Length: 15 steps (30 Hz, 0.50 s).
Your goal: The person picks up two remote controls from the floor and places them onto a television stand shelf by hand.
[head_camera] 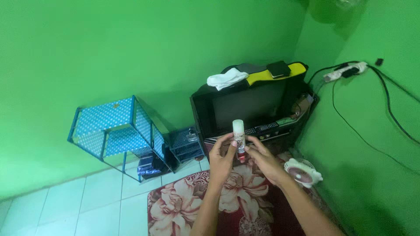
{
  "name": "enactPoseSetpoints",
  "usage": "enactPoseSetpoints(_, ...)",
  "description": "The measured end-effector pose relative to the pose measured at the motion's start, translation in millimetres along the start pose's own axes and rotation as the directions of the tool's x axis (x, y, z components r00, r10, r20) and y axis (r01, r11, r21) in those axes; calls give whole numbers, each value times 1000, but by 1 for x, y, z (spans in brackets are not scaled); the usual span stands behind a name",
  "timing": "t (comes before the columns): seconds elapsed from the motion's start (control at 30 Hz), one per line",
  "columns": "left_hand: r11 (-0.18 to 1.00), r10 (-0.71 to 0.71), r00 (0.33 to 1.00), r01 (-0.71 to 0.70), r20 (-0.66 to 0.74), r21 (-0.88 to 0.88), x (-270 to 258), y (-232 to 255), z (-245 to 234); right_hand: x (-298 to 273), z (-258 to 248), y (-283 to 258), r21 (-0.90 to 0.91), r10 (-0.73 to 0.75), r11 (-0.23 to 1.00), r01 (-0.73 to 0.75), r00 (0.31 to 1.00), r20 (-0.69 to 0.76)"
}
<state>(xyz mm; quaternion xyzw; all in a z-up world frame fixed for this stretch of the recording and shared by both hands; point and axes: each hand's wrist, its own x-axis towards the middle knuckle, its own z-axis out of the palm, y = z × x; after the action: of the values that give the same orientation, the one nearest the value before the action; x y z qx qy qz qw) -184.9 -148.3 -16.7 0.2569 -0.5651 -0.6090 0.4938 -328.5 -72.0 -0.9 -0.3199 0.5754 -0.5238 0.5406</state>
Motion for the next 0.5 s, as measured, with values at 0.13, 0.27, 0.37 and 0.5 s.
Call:
enactPoseSetpoints(0.13, 999, 42, 997, -41, -59, 6, 11, -15, 34, 25, -41, 2, -68, -120, 990, 125, 990, 77)
enactPoseSetpoints(0.27, 982, 68, 986, -39, -153, 184, 13, -26, 76, 48, -89, -1, -241, -50, 967, 81, 990, 133)
enactPoseSetpoints(0.37, 993, -8, 985, 29, -171, 118, 21, -40, 99, 63, -120, 0, -279, -7, 959, 59, 983, 183)
enactPoseSetpoints(0.5, 992, -42, 976, 66, -214, 105, 31, -67, 110, 83, -143, 13, -363, 36, 932, 21, 988, 150)
